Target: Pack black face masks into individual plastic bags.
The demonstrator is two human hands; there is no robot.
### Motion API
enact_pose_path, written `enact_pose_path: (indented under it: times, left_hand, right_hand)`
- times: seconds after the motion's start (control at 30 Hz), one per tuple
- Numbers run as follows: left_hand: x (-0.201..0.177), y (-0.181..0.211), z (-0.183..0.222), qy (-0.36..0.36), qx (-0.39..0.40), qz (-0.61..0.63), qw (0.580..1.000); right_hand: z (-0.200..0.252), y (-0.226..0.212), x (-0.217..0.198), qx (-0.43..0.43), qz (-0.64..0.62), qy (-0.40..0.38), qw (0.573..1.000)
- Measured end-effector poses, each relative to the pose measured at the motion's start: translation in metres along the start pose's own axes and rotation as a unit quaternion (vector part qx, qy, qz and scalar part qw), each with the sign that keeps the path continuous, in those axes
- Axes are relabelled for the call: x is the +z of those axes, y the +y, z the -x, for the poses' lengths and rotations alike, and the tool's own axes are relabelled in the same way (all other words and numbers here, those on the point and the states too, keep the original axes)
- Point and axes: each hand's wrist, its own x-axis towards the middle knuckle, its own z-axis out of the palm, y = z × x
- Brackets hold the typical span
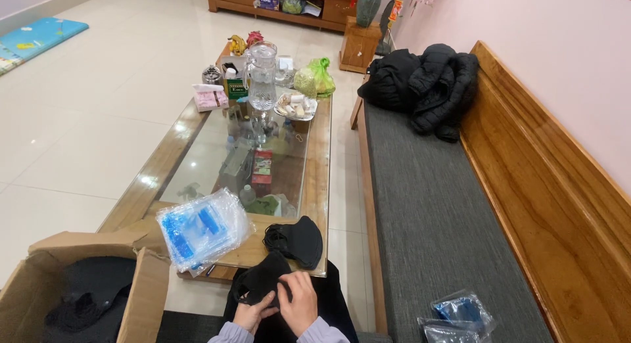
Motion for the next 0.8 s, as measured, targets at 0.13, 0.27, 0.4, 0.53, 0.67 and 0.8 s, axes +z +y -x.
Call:
enact_pose_path:
  times: [0.13, 0.27, 0.4, 0.53, 0.67, 0.8]
  left_hand:
    - [0.011, 0.015, 0.016, 0.028, -0.006, 0.038, 0.999]
    - [0.018, 0.025, 0.024, 0.011, 0.002, 0.063, 0.998]
    - [0.015, 0.021, 0.021, 0.03, -0.018, 0.064, 0.997]
    - [0.005, 0.011, 0.008, 0.041, -0.04, 0.043, 0.997]
    - [-0.006, -0.002, -0.006, 0.017, -0.007, 0.077, 0.997]
    - [0.005, 0.017, 0.011, 0.033, -0.043, 0.088, 0.995]
  right_hand:
    - [0.009, 0.005, 0.007, -0.026, 0.0, -0.024, 0.999]
    - [0.013, 0.007, 0.011, -0.031, -0.004, -0.05, 0.998]
    - [0.015, 0.009, 0.012, 0.035, -0.003, -0.041, 0.999]
    - [0.016, 0.021, 0.016, 0.061, 0.005, -0.043, 0.997]
    - [-0.007, 0.004, -0.001, 0.006, -0.054, 0.002, 0.999]
    - [-0.036, -0.001, -0.015, -0.028, -0.133, 0.046, 0.99]
